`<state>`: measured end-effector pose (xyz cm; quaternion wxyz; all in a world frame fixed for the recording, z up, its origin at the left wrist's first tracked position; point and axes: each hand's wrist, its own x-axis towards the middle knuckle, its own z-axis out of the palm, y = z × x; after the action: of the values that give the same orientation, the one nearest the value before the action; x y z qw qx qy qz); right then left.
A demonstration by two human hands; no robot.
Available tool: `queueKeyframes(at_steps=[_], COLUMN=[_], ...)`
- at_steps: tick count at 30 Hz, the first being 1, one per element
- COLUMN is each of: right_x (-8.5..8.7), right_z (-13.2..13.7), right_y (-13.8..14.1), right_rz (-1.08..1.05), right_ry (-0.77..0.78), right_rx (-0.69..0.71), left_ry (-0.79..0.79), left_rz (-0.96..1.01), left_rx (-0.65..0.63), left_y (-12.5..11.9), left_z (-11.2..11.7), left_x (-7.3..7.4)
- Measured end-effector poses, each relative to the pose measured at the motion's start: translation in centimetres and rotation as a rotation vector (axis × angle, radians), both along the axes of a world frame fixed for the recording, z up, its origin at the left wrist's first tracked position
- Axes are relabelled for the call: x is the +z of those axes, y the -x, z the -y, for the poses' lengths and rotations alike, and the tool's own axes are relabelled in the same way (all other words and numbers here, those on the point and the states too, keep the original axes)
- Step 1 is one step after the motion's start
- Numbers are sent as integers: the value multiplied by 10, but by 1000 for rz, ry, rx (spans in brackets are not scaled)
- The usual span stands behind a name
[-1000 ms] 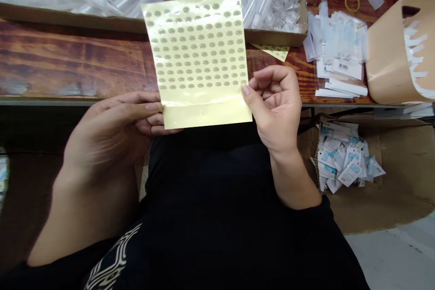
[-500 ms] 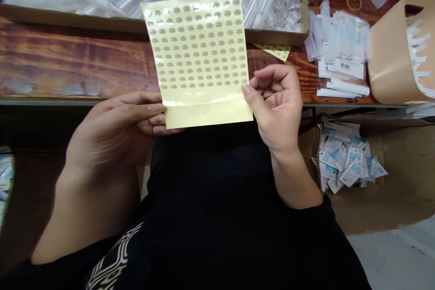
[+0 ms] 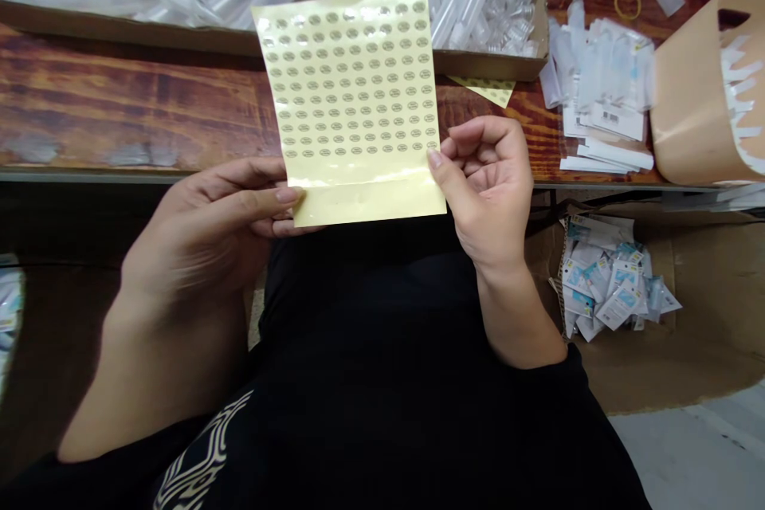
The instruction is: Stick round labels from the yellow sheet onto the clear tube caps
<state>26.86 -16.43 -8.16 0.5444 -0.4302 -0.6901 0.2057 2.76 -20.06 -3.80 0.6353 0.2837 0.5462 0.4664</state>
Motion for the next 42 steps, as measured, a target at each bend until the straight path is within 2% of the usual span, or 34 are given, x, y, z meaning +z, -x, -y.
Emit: queueKeyframes(at_steps=[17,26,32,37,42], right_x=[-3,-5,-1,2,5], right_z=[-1,-2,1,3,4], right_y=[-1,-1,0,1,4], right_rz=[-64,-32,-85,-117,-126], right_ry=[27,20,50,18,13], right_rx=[5,-7,-3,22,9], left_ry=[-64,-151,-112,-56,-46], left_rz=[48,27,48,29,-25], left_rx=[-41,-158,-84,71,98], left_y=[4,7,6,4,2], left_z=[1,3,-1,-4,-2], left_x=[-2,-5,-7,-7,-3])
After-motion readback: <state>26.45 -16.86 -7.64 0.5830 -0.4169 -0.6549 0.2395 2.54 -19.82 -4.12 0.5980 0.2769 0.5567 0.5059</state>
